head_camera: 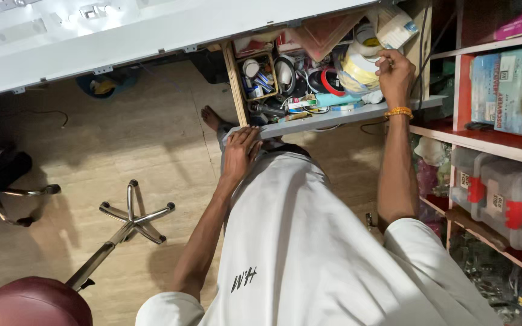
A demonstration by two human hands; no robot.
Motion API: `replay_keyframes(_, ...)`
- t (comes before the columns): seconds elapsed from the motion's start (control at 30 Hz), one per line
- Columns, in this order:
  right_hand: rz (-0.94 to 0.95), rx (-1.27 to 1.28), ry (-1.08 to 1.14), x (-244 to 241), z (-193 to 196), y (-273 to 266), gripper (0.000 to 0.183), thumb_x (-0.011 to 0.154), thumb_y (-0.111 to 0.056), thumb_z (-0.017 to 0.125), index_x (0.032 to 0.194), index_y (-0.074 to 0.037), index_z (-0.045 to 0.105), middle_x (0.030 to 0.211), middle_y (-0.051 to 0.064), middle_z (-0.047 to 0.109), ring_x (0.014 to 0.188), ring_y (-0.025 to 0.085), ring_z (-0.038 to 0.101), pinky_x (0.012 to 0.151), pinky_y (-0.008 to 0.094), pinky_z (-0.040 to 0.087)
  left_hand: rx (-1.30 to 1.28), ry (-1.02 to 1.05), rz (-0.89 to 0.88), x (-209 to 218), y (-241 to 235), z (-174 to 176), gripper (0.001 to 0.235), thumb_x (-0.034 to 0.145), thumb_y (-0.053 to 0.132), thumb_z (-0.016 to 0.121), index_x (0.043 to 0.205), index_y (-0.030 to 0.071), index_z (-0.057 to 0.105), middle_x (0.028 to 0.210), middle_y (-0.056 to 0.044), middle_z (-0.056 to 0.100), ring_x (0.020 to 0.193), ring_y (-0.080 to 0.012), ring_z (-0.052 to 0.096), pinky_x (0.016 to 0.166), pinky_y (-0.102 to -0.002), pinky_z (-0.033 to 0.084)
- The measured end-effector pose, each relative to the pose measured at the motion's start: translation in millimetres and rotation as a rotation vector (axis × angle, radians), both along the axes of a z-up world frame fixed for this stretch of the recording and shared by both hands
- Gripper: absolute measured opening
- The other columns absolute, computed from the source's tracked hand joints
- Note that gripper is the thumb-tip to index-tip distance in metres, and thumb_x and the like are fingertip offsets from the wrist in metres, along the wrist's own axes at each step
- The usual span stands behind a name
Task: The person secures a blue wire to the interior surface of a white appliance using clear tape. They retrieve tape from a drawer, apply it along the wire, and use pliers and a utility knife to cut the tape and adjust the wire.
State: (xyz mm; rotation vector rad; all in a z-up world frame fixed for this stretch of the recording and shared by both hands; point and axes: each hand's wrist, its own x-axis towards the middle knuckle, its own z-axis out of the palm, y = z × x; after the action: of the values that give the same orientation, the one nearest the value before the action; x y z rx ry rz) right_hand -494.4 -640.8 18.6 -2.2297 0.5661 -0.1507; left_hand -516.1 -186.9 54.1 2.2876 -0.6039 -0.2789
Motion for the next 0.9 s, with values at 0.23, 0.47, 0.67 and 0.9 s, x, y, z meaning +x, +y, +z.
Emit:
replay_keyframes(0.23, 0.016, -0.055, -0.002, 2.3, -25.0, -7.0, 0.024, 0.1, 0.001, 0.058, 0.121, 0.0, 0.071, 0.104, 0.018, 0.075, 0.09, 0.024, 0.075, 0.077, 0.035, 0.059, -0.007, 0.007, 0.005, -1.1, 1.3, -5.8, 0.041, 0.093, 0.018, 0.075, 0.13, 0.002, 0.068, 0.127, -0.015, 0.069, 0.126, -0.0317, 0.06, 0.104, -0.046, 0.044)
replay_keyframes(0.47, 0.327, -0.44, 0.261, 6.4, -38.0, 24.2, 0.046, 0.09, -0.028, 0.077, 0.128, -0.003, 0.069, 0.115, 0.026, 0.07, 0.103, 0.047, 0.065, 0.086, 0.055, 0.052, 0.129, -0.017, 0.081, -11.9, 4.7, -24.1, 0.061, 0.092, 0.032, 0.073, 0.145, 0.008, 0.054, 0.148, -0.021, 0.051, 0.141, -0.0372, 0.042, 0.114, -0.054, 0.031)
replay_keyframes(0.67, 0.455, -0.339, 0.151, 3.1, -9.8, 111.7, 0.032, 0.103, -0.033, 0.069, 0.123, -0.008, 0.073, 0.116, 0.018, 0.072, 0.108, 0.04, 0.063, 0.091, 0.053, 0.05, 0.321, -0.068, 0.06, -11.9, 6.8, -35.6, 0.077, 0.096, 0.046, 0.066, 0.159, 0.014, 0.035, 0.165, -0.015, 0.032, 0.154, -0.0305, 0.028, 0.119, -0.057, 0.023)
replay_keyframes(0.9, 0.613, -0.334, -0.109, 18.3, 24.4, 187.6, 0.023, 0.1, -0.024, 0.07, 0.116, -0.007, 0.074, 0.112, 0.014, 0.072, 0.11, 0.036, 0.062, 0.099, 0.048, 0.047, 0.39, -0.145, 0.014, 1.6, 14.9, -38.2, 0.07, 0.097, 0.046, 0.058, 0.154, 0.01, 0.041, 0.163, -0.014, 0.036, 0.153, -0.0292, 0.028, 0.119, -0.052, 0.025)
